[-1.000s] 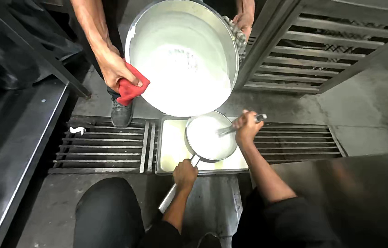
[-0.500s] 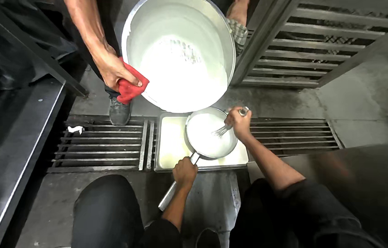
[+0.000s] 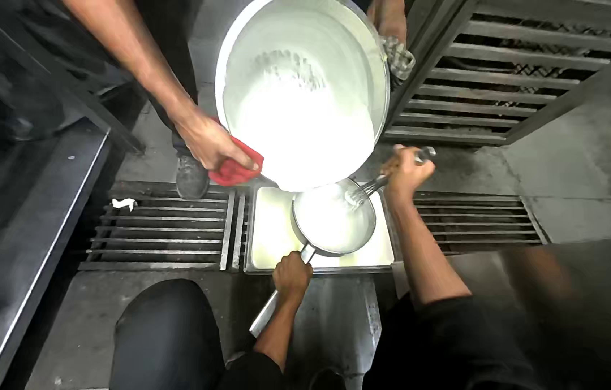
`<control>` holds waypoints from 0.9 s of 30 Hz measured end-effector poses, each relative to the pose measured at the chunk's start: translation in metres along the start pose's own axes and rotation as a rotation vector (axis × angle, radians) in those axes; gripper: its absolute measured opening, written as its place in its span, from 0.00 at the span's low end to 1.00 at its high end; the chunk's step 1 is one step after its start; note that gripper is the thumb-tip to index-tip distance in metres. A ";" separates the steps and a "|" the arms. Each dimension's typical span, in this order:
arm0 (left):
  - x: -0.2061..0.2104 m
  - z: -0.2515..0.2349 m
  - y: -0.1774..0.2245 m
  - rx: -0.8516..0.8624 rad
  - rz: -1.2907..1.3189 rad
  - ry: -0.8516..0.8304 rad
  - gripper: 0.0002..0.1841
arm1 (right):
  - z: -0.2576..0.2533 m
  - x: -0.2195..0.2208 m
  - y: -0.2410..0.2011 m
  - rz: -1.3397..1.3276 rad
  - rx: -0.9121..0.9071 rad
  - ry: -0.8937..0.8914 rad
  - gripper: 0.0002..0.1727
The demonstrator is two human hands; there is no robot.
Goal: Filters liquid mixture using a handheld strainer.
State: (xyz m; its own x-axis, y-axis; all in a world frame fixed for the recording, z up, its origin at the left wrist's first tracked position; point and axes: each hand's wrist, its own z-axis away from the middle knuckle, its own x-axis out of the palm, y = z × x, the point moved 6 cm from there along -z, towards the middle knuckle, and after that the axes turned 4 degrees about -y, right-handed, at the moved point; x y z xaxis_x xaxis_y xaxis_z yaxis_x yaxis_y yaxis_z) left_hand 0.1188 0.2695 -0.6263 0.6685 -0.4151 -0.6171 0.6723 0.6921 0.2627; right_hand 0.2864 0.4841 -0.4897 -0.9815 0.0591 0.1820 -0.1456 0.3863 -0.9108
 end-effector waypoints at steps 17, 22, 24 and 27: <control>0.004 0.002 0.004 0.018 -0.031 -0.014 0.18 | 0.030 -0.015 0.001 -0.013 0.137 -0.074 0.18; 0.001 -0.001 -0.002 -0.008 0.025 0.003 0.17 | 0.032 -0.027 -0.014 0.025 0.033 0.092 0.18; 0.001 -0.001 -0.003 -0.017 0.037 0.007 0.18 | 0.034 -0.032 -0.012 0.094 0.041 0.122 0.15; 0.002 -0.002 -0.004 -0.020 0.025 0.007 0.18 | 0.031 -0.033 -0.018 0.251 0.098 0.110 0.07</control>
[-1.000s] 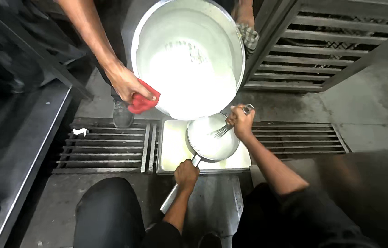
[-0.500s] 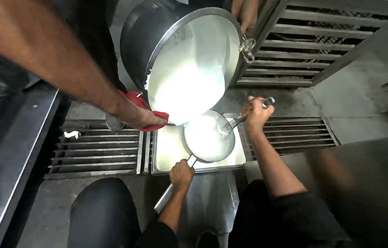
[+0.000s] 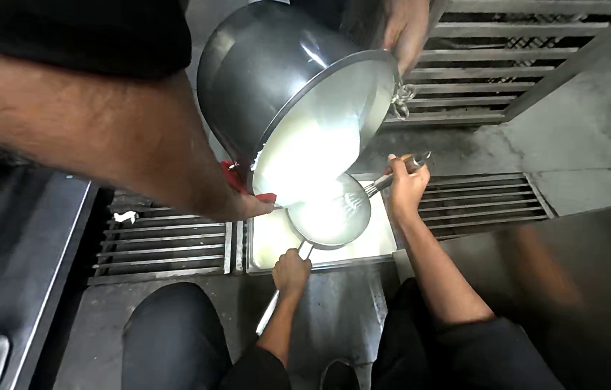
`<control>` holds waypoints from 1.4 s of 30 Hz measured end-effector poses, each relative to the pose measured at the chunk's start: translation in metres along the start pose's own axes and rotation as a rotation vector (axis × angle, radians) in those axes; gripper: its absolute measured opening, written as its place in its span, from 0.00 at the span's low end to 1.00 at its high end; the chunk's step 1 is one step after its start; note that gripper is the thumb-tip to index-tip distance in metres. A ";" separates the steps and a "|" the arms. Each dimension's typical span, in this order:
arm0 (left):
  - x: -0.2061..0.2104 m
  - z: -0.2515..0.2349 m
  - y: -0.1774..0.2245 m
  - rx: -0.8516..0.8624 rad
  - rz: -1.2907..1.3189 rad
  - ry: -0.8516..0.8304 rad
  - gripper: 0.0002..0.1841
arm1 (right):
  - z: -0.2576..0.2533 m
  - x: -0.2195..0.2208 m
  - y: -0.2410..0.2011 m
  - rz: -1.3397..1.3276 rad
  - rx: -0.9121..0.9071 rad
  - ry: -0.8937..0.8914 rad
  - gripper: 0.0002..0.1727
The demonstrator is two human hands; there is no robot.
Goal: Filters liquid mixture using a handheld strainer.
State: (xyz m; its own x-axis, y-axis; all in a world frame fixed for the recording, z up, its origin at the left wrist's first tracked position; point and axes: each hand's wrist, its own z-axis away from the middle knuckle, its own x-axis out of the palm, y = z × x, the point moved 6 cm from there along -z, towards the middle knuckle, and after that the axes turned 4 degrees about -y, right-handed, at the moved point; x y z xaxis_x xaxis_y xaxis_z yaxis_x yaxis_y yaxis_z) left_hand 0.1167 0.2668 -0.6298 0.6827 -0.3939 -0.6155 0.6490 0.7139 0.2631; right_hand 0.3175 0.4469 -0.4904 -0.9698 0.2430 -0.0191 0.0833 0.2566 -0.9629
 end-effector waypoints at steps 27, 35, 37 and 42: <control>-0.006 -0.006 -0.005 -0.050 0.050 0.024 0.17 | 0.006 -0.011 0.005 0.141 0.164 -0.003 0.27; 0.001 -0.008 -0.007 -0.015 0.058 0.030 0.19 | 0.007 -0.015 0.010 0.175 0.199 0.004 0.29; 0.003 -0.008 -0.007 -0.006 0.060 0.029 0.19 | 0.008 -0.015 0.011 0.157 0.181 -0.004 0.29; 0.003 -0.005 -0.005 0.006 0.057 0.029 0.19 | 0.009 -0.014 0.015 0.111 0.157 -0.018 0.29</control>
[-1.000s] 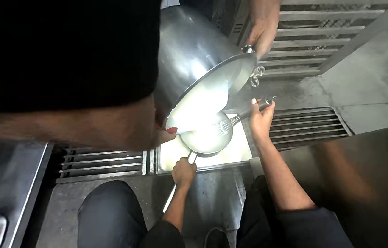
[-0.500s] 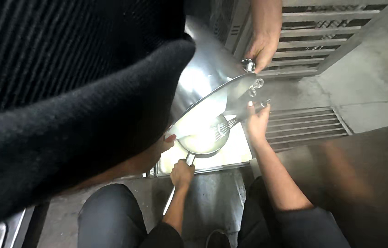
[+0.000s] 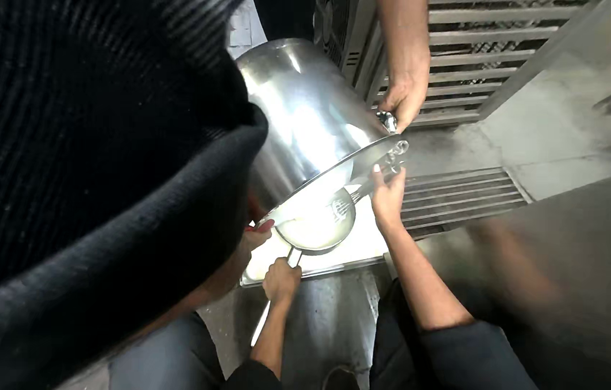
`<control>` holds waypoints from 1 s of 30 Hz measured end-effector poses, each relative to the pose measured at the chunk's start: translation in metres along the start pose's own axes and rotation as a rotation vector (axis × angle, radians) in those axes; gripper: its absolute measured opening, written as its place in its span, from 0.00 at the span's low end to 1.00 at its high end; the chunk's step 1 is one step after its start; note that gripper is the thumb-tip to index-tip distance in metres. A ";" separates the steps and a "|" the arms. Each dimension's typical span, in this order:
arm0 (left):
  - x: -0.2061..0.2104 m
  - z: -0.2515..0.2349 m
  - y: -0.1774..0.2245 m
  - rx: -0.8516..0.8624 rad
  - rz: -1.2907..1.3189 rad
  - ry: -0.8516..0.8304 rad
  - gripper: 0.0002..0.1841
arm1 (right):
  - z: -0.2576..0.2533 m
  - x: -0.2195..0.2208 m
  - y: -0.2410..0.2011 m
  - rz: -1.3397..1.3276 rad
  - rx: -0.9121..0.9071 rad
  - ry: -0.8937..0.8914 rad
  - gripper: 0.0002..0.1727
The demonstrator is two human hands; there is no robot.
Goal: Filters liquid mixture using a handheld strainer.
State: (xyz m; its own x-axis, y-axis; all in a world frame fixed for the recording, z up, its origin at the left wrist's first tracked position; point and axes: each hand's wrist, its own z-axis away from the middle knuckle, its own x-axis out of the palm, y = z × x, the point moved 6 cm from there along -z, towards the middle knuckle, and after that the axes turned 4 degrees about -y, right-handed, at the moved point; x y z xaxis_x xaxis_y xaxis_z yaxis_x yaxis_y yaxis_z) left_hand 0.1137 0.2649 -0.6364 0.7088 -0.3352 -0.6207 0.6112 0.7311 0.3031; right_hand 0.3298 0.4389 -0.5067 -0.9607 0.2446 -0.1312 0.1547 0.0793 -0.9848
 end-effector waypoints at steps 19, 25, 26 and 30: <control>0.000 0.001 0.000 0.009 0.005 0.001 0.20 | 0.006 0.000 -0.019 -0.244 -0.253 0.001 0.18; 0.000 0.003 0.001 -0.008 -0.004 -0.021 0.21 | 0.006 -0.001 -0.024 -0.378 -0.290 -0.016 0.06; 0.000 0.003 0.001 -0.010 -0.003 -0.023 0.21 | 0.005 -0.001 -0.023 -0.424 -0.286 -0.023 0.09; -0.001 0.002 0.001 -0.013 -0.003 -0.016 0.21 | 0.002 0.000 -0.020 -0.558 -0.216 -0.055 0.18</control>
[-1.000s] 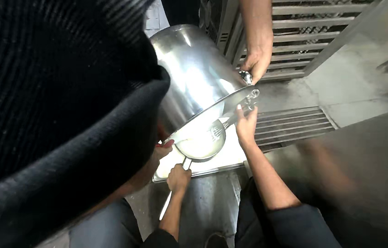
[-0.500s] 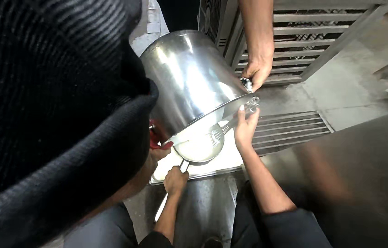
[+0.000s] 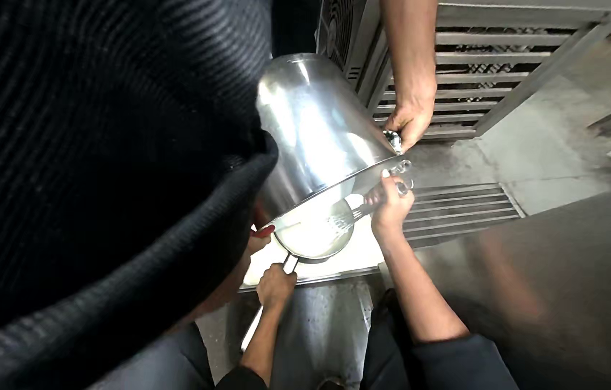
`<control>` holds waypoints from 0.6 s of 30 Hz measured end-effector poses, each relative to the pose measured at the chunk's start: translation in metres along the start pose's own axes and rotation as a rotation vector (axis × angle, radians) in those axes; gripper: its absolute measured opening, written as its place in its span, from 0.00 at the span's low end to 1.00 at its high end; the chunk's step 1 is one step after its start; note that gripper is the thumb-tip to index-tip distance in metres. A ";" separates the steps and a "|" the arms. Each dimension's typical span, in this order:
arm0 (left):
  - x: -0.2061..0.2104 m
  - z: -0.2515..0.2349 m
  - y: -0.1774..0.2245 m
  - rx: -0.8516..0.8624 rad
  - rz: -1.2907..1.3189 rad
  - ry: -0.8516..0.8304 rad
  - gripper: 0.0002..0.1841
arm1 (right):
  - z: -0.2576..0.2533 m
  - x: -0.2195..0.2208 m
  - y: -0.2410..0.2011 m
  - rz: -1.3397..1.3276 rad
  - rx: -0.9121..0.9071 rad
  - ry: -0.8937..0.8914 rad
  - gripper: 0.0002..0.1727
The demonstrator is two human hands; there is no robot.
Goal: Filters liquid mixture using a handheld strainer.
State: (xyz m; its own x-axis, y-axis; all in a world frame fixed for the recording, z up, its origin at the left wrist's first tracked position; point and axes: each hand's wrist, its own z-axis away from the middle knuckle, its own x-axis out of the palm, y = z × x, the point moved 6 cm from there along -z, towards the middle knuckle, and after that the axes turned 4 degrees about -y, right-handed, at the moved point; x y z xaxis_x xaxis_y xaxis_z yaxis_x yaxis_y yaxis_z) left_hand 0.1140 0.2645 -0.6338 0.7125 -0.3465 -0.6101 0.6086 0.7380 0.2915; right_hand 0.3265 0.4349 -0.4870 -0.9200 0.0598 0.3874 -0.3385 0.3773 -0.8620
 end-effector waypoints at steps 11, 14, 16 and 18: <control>-0.014 -0.003 0.002 -0.029 0.003 0.017 0.19 | 0.002 0.010 0.001 -0.059 0.014 -0.120 0.20; -0.010 -0.006 -0.007 -0.059 0.035 0.012 0.19 | 0.007 0.022 0.001 -0.097 0.016 -0.180 0.21; -0.008 -0.006 -0.009 -0.062 0.038 0.010 0.19 | 0.009 0.027 0.002 -0.093 0.012 -0.200 0.21; -0.006 -0.005 -0.007 -0.051 0.018 0.007 0.19 | 0.010 0.024 0.002 -0.065 0.009 -0.205 0.21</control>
State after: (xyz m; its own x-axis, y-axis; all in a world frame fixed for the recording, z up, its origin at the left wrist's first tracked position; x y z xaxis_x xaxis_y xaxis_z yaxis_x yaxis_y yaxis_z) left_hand 0.1036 0.2643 -0.6353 0.7208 -0.3289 -0.6101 0.5769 0.7726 0.2650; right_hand 0.3017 0.4277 -0.4831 -0.9169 -0.1535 0.3684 -0.3990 0.3658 -0.8408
